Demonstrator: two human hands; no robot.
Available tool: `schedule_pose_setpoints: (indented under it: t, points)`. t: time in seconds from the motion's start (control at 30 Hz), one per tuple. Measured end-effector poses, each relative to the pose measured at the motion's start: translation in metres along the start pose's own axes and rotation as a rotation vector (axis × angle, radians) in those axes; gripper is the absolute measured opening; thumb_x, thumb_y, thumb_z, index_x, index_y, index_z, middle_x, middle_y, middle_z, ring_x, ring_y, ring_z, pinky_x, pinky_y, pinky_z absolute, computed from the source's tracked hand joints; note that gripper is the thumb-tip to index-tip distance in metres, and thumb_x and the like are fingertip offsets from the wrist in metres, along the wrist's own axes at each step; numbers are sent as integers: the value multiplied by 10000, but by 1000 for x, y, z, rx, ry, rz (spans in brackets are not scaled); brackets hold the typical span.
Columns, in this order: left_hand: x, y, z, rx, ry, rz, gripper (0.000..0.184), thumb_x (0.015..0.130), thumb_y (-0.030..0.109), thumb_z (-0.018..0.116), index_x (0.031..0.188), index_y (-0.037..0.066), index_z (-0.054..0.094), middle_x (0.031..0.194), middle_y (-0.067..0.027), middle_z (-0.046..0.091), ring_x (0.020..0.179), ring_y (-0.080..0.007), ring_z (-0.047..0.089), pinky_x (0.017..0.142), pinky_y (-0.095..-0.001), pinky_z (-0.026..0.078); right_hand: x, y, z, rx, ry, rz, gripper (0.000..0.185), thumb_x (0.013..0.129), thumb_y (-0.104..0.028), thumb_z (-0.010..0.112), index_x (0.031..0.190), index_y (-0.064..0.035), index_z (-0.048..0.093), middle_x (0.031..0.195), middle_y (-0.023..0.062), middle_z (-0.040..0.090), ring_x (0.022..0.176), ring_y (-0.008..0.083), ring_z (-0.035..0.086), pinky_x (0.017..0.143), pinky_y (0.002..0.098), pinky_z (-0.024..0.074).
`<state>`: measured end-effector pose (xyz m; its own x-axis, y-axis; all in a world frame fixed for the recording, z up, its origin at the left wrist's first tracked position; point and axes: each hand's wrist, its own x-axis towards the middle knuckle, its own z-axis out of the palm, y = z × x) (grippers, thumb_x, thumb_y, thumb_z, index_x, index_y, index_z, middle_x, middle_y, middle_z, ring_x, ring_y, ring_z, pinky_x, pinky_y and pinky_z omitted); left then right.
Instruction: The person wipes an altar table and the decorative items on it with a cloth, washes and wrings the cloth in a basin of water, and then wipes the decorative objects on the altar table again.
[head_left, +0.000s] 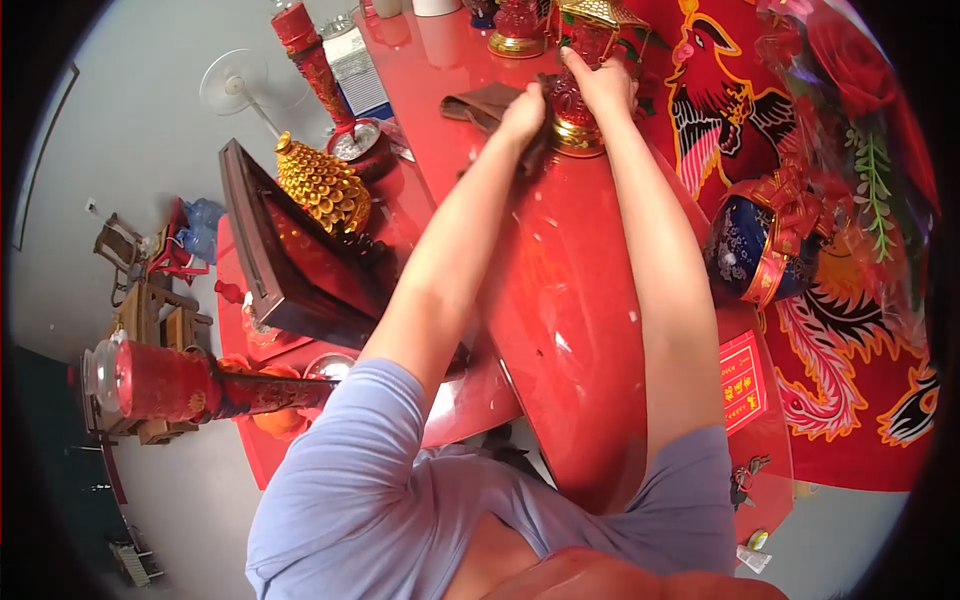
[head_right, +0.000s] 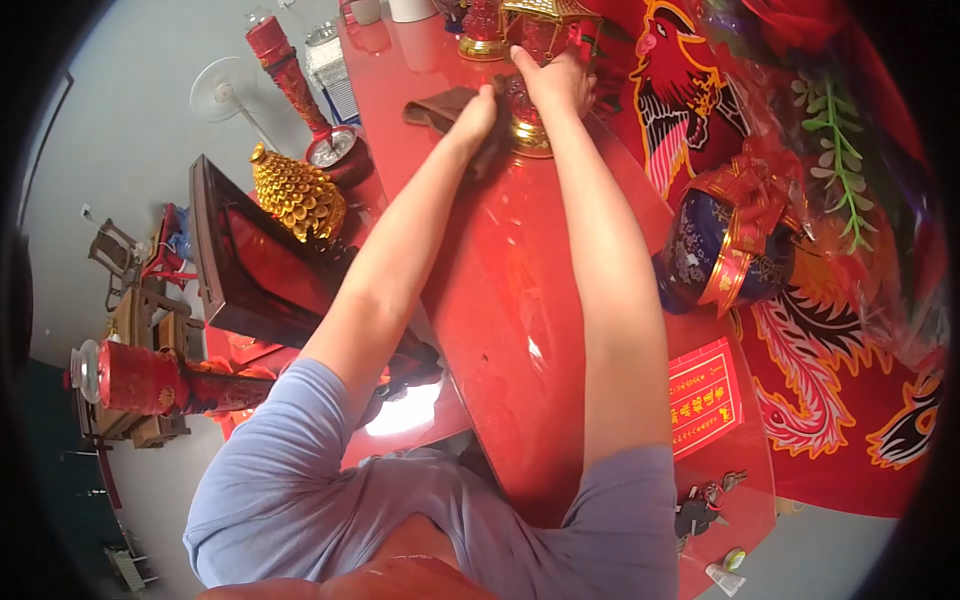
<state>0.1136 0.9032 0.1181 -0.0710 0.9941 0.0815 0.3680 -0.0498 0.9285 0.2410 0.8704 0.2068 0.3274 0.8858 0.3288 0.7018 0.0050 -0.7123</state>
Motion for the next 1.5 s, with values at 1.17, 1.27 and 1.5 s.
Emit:
schedule_pose_setpoints:
  t: [1.17, 1.27, 1.5]
  points:
    - [-164, 28, -9, -1370, -378, -328, 418, 805, 83, 482, 1178, -60, 606, 1086, -188, 671, 982, -317, 656, 890, -407, 530, -31, -19, -72, 437, -190, 169, 711, 913, -574, 557, 1224, 63, 612, 1181, 203, 655, 1104, 291, 607, 951, 376, 439]
    - [-190, 32, -33, -1492, -490, -338, 410, 832, 180, 482, 1123, -75, 616, 1070, -211, 676, 965, -348, 663, 883, -418, 542, -73, -14, -97, 409, -202, -5, 565, 961, -446, 532, 1192, 61, 627, 1116, 185, 681, 1050, 256, 627, 922, 345, 448]
    - [-213, 68, -42, -998, -162, -2, 332, 872, 210, 492, 1051, -20, 653, 997, -146, 695, 922, -314, 662, 814, -395, 513, -183, 35, -117, 104, -179, 9, 284, 966, -241, 506, 1093, -24, 639, 947, 95, 675, 889, 188, 647, 793, 357, 530]
